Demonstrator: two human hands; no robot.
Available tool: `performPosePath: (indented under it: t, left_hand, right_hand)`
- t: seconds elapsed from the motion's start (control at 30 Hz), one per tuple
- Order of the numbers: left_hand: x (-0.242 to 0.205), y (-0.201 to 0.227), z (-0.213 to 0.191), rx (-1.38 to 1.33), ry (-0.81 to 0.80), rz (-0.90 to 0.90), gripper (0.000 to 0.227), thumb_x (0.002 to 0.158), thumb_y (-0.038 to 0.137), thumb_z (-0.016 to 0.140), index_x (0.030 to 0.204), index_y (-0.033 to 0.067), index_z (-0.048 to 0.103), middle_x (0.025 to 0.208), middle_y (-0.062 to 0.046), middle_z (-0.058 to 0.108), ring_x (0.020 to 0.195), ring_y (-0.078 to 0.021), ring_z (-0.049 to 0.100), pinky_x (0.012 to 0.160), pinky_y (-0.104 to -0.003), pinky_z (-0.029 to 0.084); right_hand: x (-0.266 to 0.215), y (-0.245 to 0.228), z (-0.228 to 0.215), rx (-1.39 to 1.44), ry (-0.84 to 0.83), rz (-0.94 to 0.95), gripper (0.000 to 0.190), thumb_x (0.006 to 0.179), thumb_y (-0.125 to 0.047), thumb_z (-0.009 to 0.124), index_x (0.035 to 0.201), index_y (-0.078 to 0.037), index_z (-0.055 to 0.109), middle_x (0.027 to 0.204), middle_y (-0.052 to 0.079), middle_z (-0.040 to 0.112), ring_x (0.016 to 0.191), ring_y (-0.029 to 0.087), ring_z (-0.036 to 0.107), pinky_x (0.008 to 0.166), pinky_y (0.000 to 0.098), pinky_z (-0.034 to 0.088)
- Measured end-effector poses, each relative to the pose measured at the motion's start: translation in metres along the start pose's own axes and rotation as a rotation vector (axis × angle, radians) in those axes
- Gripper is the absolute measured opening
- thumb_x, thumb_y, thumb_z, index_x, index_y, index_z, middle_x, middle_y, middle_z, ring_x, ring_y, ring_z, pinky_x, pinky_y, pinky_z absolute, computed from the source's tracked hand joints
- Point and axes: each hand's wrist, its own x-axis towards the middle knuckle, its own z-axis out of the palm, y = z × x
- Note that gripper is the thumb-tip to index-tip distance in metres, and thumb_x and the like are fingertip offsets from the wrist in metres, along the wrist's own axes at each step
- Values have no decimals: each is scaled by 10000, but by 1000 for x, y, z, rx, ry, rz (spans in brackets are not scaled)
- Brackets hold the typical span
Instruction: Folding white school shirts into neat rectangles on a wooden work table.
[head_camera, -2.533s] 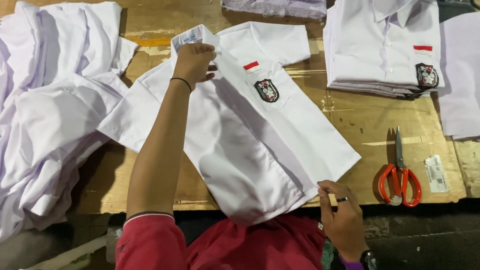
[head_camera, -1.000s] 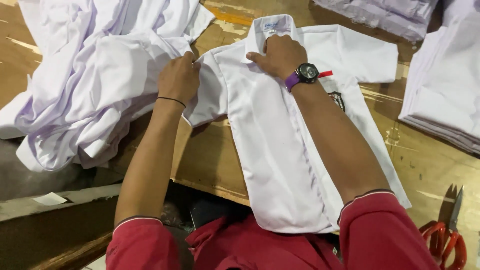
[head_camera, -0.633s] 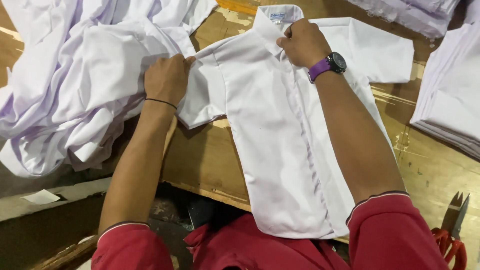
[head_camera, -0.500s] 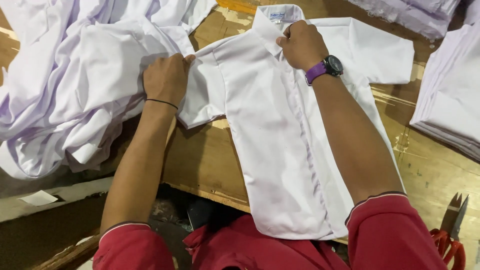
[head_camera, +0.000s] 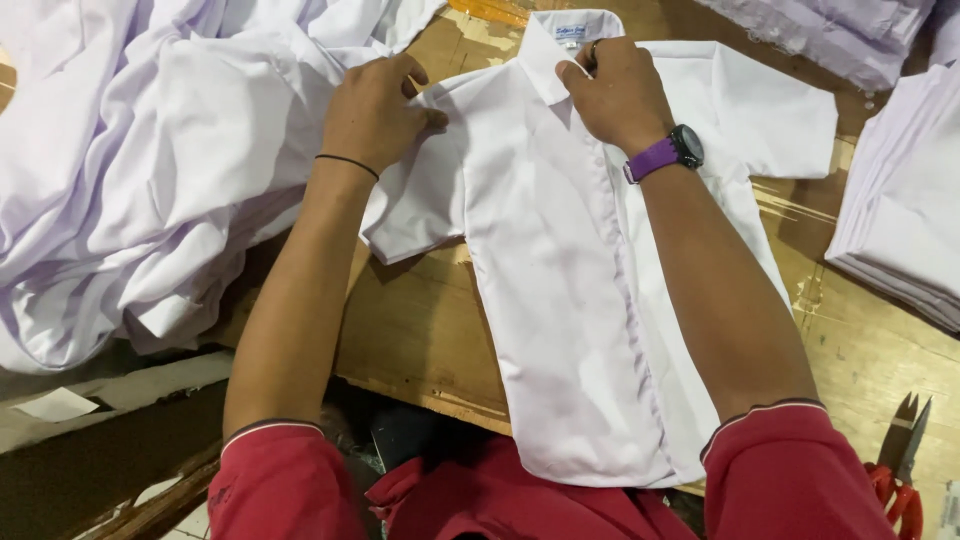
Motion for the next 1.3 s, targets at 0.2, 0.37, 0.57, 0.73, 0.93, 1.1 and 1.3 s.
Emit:
performPosePath:
  t: [0.2, 0.37, 0.57, 0.73, 0.93, 1.1, 1.3]
  left_hand:
    - [7, -3, -5, 45, -99, 10, 243, 1003, 359, 740, 898, 150, 807, 906, -55, 752, 999, -364, 581, 738, -523, 487]
    - [7, 0, -2, 72, -107, -8, 227, 1009, 337, 667, 950, 150, 783, 907, -59, 734, 956, -374, 601, 686, -537, 480]
    - [10, 26, 0, -24, -54, -46, 236, 933, 422, 676, 1033, 212, 721, 1085, 11, 738, 1037, -275, 637, 748, -477, 485]
    - [31, 22, 17, -133, -28, -72, 152, 887, 292, 686, 865, 185, 792, 939, 35, 782, 980, -233, 689, 760, -458, 539]
    - [52, -3, 26, -392, 427, -68, 348, 855, -4, 544, 1039, 131, 807, 1015, -14, 833, 955, -155, 786, 862, -275, 599]
    - [-12, 46, 9, 95, 374, 357, 647, 1041, 98, 621, 1595, 55, 289, 1649, -185, 349, 1557, -418, 266, 1313, -565, 265]
    - [-126, 91, 55, 436, -39, 573, 849, 903, 523, 732, 1547, 63, 426, 1650, -188, 344, 1532, -456, 230, 1217, -644, 219]
  right_hand:
    - [6, 16, 2, -57, 32, -41, 479, 1074, -304, 634, 686, -136, 409, 651, -4, 481, 652, 204, 452, 620, 406, 363]
    - [4, 18, 2, -46, 27, -10, 358, 1067, -331, 631, 775, -130, 578, 716, -1, 588, 702, 202, 556, 635, 398, 424]
    - [3, 19, 7, -14, 40, -33, 387, 1066, -314, 630, 738, -142, 517, 685, -28, 537, 681, 181, 510, 634, 385, 400]
    - [3, 17, 6, -22, 47, -46, 395, 1061, -313, 628, 729, -139, 502, 670, -11, 556, 667, 210, 516, 633, 405, 401]
    - [7, 22, 11, -4, 50, -38, 449, 1063, -310, 640, 695, -146, 442, 641, -15, 488, 638, 206, 459, 606, 403, 374]
    - [5, 22, 12, 72, 100, -93, 252, 1014, -289, 631, 831, -123, 675, 806, -9, 709, 777, 206, 650, 690, 387, 500]
    - [-6, 35, 19, 97, 166, -248, 146, 994, -201, 626, 914, -97, 691, 869, 20, 740, 853, 218, 678, 749, 408, 532]
